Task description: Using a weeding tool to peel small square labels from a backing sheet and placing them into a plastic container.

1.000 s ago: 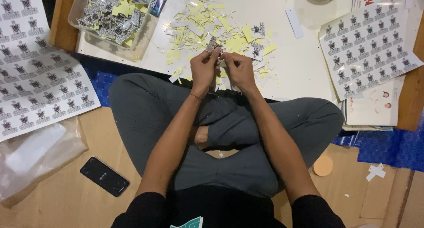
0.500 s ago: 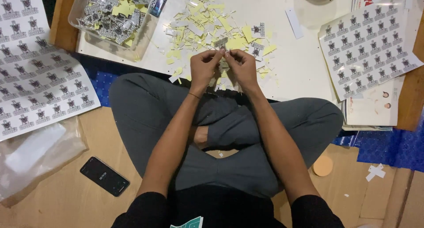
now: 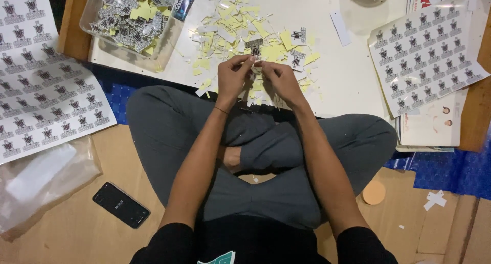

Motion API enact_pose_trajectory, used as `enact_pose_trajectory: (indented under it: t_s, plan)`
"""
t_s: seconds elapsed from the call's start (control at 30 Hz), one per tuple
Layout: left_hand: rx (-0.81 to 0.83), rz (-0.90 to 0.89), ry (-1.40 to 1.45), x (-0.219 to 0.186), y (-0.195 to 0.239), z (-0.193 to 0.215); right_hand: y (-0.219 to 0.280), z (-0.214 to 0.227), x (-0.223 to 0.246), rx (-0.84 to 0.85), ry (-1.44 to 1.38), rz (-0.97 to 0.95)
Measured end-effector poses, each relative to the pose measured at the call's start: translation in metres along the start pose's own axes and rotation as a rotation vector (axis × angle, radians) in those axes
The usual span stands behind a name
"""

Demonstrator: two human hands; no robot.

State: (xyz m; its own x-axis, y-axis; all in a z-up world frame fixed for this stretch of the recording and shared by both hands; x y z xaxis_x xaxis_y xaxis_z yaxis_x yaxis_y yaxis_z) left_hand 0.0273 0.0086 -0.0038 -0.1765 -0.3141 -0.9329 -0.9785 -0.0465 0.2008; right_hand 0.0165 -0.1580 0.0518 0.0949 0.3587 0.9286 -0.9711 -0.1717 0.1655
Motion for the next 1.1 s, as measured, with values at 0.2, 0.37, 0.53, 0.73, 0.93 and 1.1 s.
enact_pose_trajectory:
  t_s: [0.2,0.37,0.53,0.73,0.93,1.1]
  plan:
    - [0.034,-0.081,-0.041,-0.007,0.005,-0.001,-0.002,-0.002,-0.026,-0.021,0.192,0.164]
    - [0.034,-0.131,-0.110,-0.011,0.005,-0.003,0.003,-0.001,0.010,-0.045,0.179,0.177]
    - [0.046,-0.152,-0.127,-0.015,0.007,-0.004,0.004,-0.001,0.011,-0.060,0.177,0.199]
    - [0.080,-0.159,-0.112,-0.011,0.006,-0.003,0.003,0.000,0.010,-0.047,0.168,0.217]
    - [0.089,-0.125,-0.097,-0.016,0.008,-0.004,0.001,0.000,-0.001,-0.048,0.175,0.222]
    - [0.089,-0.117,-0.047,-0.012,0.006,-0.004,0.001,0.000,-0.001,-0.046,0.149,0.214]
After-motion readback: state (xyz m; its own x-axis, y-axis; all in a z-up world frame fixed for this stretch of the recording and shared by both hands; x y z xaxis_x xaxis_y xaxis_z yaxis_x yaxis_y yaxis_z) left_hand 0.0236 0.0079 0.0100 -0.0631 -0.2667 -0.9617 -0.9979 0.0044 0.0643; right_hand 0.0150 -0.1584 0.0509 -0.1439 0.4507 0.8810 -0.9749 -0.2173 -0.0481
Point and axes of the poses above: each hand's wrist, its own y-axis away from the middle knuckle, its own z-axis out of the back of the hand, x = y × z, the point moved 2 cm from there along -y, towards the middle knuckle, and after that the axes turned 10 degrees about y, right-handed, at the moved point
